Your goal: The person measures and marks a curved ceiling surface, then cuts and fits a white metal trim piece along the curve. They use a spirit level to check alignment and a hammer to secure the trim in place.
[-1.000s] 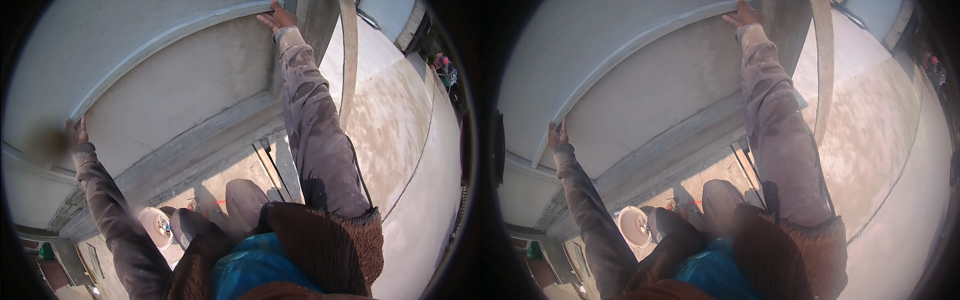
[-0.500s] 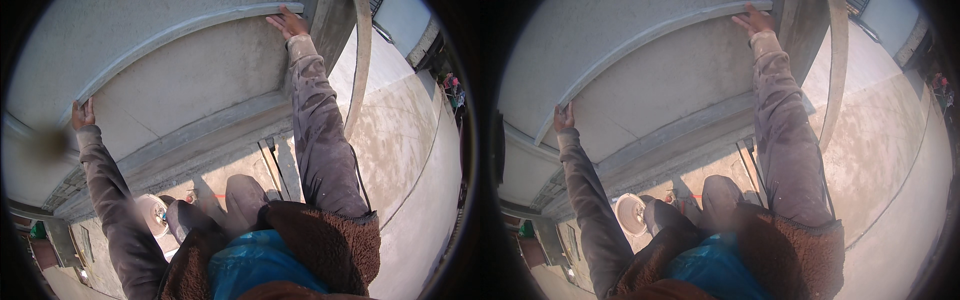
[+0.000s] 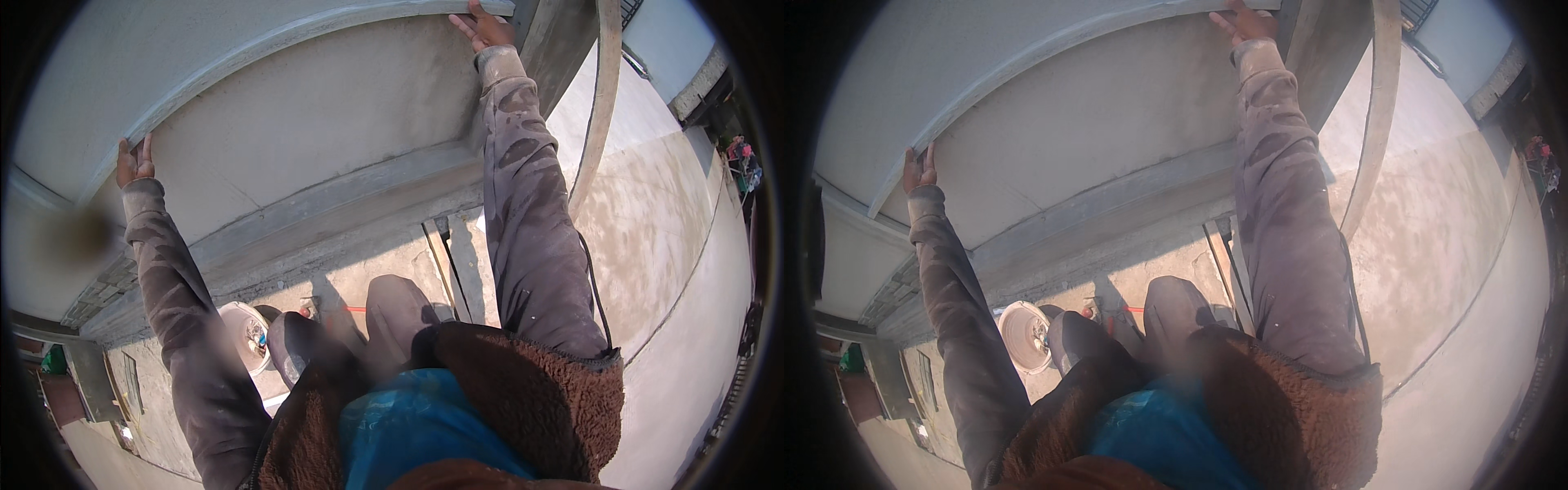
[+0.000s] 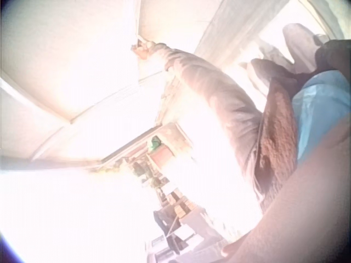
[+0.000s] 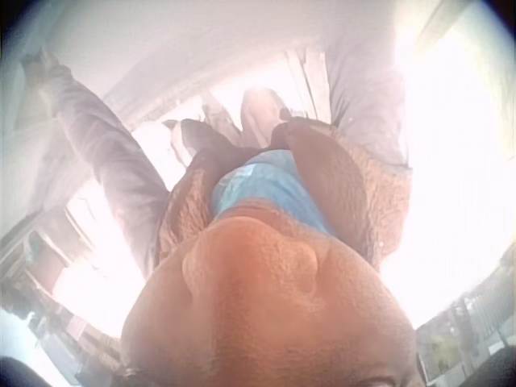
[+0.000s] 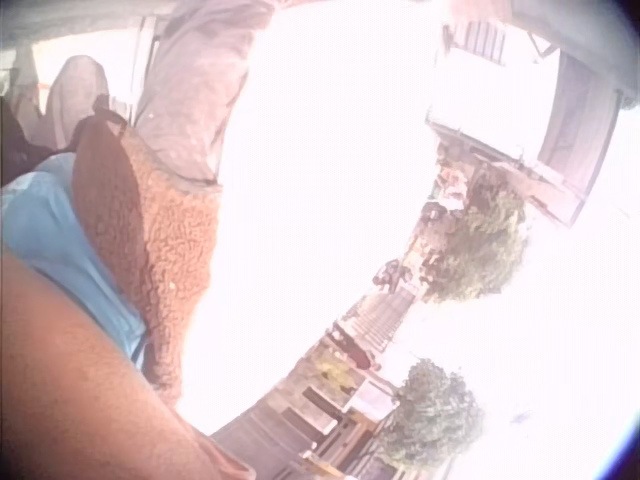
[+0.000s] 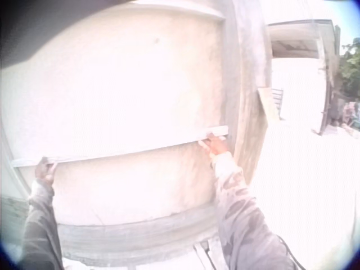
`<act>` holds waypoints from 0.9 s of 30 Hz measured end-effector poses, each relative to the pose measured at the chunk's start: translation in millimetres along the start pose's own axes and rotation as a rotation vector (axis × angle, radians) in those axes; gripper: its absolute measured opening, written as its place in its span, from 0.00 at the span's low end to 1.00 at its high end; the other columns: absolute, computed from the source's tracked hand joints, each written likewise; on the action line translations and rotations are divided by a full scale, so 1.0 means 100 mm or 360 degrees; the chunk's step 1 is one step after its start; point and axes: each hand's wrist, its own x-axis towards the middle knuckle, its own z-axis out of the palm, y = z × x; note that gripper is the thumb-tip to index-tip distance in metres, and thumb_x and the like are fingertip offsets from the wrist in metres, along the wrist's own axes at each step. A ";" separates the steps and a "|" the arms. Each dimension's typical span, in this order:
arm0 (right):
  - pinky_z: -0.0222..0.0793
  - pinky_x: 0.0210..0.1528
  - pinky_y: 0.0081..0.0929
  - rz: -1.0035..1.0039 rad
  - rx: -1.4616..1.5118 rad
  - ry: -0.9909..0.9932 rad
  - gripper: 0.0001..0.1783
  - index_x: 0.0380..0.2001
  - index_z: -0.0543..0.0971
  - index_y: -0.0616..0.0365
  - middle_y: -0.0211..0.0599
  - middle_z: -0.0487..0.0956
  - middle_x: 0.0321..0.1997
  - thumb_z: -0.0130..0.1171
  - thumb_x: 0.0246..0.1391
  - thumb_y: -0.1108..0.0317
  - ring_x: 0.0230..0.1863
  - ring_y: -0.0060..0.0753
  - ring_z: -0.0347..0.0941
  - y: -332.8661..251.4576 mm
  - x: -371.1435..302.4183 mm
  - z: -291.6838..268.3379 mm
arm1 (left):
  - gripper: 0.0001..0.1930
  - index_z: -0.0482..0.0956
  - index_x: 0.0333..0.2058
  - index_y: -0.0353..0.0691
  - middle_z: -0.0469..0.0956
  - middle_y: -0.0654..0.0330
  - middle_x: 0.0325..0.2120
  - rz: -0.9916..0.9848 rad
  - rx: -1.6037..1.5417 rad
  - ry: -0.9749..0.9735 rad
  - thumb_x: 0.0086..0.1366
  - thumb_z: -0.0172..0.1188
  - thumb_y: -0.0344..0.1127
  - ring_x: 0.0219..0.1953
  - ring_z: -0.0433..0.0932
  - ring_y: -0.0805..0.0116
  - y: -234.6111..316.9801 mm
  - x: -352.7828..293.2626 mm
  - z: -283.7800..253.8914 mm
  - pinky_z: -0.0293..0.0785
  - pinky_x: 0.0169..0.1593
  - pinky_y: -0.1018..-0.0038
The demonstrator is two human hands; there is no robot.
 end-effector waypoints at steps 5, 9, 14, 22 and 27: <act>0.78 0.59 0.50 0.0089 0.0154 0.0332 0.42 0.65 0.51 0.79 0.63 0.63 0.65 0.65 0.59 0.69 0.63 0.65 0.66 -0.17 -0.41 0.82 | 0.30 0.55 0.64 0.26 0.59 0.37 0.63 0.0088 0.0060 0.0132 0.71 0.57 0.32 0.67 0.60 0.36 0.07 -0.34 0.10 0.66 0.66 0.38; 0.84 0.54 0.46 0.0048 0.0129 0.0351 0.42 0.62 0.50 0.86 0.66 0.62 0.65 0.65 0.59 0.71 0.63 0.67 0.65 -0.19 -0.36 0.67 | 0.31 0.52 0.65 0.27 0.56 0.35 0.65 0.0006 -0.0022 0.0137 0.70 0.57 0.32 0.68 0.57 0.35 0.03 -0.55 0.35 0.65 0.66 0.37; 0.83 0.54 0.47 0.0093 0.0062 0.0301 0.45 0.60 0.54 0.86 0.66 0.62 0.63 0.70 0.55 0.66 0.64 0.67 0.65 0.00 -0.14 0.45 | 0.32 0.52 0.66 0.28 0.52 0.34 0.67 0.0090 0.0076 0.0101 0.71 0.57 0.33 0.70 0.53 0.36 -0.01 -0.57 0.29 0.64 0.66 0.36; 0.82 0.52 0.51 -0.0081 0.0099 0.0528 0.46 0.61 0.57 0.76 0.65 0.68 0.57 0.69 0.56 0.53 0.57 0.63 0.71 -0.02 -0.28 0.55 | 0.32 0.55 0.65 0.30 0.58 0.40 0.64 0.0022 -0.0196 0.0489 0.70 0.59 0.38 0.69 0.58 0.43 0.02 -1.07 0.59 0.61 0.70 0.47; 0.83 0.42 0.38 -0.0123 -0.0408 0.0475 0.29 0.56 0.66 0.64 0.43 0.70 0.52 0.62 0.63 0.54 0.47 0.38 0.77 0.41 -1.78 1.14 | 0.18 0.67 0.50 0.37 0.72 0.54 0.43 -0.0855 -0.0113 -0.1018 0.68 0.61 0.40 0.48 0.76 0.62 -0.30 -3.29 1.02 0.74 0.58 0.57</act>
